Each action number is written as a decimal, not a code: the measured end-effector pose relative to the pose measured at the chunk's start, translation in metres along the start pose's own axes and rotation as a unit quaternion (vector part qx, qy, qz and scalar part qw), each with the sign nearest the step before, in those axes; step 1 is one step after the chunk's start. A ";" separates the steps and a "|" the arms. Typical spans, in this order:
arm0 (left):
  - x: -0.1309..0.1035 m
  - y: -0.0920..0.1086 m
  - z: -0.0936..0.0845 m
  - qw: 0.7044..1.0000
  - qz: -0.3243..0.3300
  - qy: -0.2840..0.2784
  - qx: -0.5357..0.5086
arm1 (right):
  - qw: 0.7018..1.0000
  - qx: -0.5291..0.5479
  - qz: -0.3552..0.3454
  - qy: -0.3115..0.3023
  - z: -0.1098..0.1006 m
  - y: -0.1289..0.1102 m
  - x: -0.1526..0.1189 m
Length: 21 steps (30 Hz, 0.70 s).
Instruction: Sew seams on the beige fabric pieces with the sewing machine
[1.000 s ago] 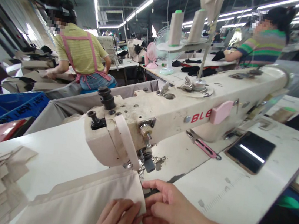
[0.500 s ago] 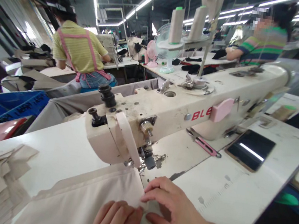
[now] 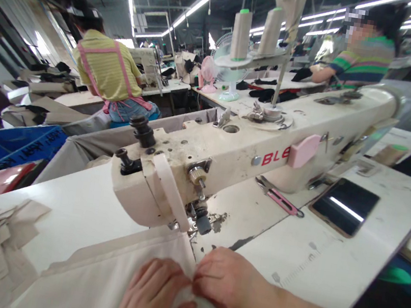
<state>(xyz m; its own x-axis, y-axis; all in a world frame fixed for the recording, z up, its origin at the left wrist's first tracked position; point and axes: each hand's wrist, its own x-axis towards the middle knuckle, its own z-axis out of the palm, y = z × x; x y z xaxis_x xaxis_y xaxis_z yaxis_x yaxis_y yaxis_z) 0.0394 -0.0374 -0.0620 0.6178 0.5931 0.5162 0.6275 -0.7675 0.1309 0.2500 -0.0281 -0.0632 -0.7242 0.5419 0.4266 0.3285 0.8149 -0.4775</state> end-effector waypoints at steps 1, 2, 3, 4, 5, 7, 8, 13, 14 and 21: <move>0.004 -0.008 -0.004 0.999 0.009 -0.024 0.034 | 1.000 -0.016 -0.013 -0.023 -0.001 0.000 0.000; 0.007 -0.016 -0.008 0.997 0.016 -0.048 0.066 | 0.998 -0.033 -0.023 -0.045 -0.002 -0.001 0.000; 0.010 -0.023 -0.010 0.993 0.022 -0.072 0.090 | 0.996 -0.052 -0.028 -0.063 -0.003 -0.002 0.001; 0.012 -0.028 -0.012 0.991 0.024 -0.093 0.098 | 0.994 -0.069 -0.033 -0.076 -0.004 -0.003 0.001; 0.013 -0.033 -0.012 0.989 0.027 -0.109 0.095 | 0.992 -0.084 -0.036 -0.083 -0.006 -0.004 0.001; 0.013 -0.037 -0.010 0.988 0.024 -0.123 0.090 | 0.990 -0.105 -0.043 -0.079 -0.007 -0.005 0.002; 0.012 -0.039 -0.008 0.988 0.018 -0.120 0.092 | 0.990 -0.112 -0.048 -0.073 -0.007 -0.004 0.003; 0.009 -0.047 0.005 0.990 -0.036 -0.115 0.079 | 0.990 -0.114 -0.072 -0.029 -0.006 0.008 0.008; 0.010 -0.050 0.007 0.989 -0.049 -0.116 0.074 | 0.990 -0.118 -0.074 -0.021 -0.006 0.011 0.009; 0.017 -0.076 0.010 0.978 -0.160 -0.122 0.057 | 0.987 -0.160 -0.010 -0.026 0.001 0.021 0.007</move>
<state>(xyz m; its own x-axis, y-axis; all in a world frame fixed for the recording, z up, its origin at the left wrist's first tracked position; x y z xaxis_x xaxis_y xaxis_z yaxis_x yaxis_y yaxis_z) 0.0070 0.0331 -0.0716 0.4664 0.8500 0.2449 0.8479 -0.5085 0.1498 0.2511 -0.0073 -0.0704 -0.7598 0.5210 0.3890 0.4829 0.8528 -0.1989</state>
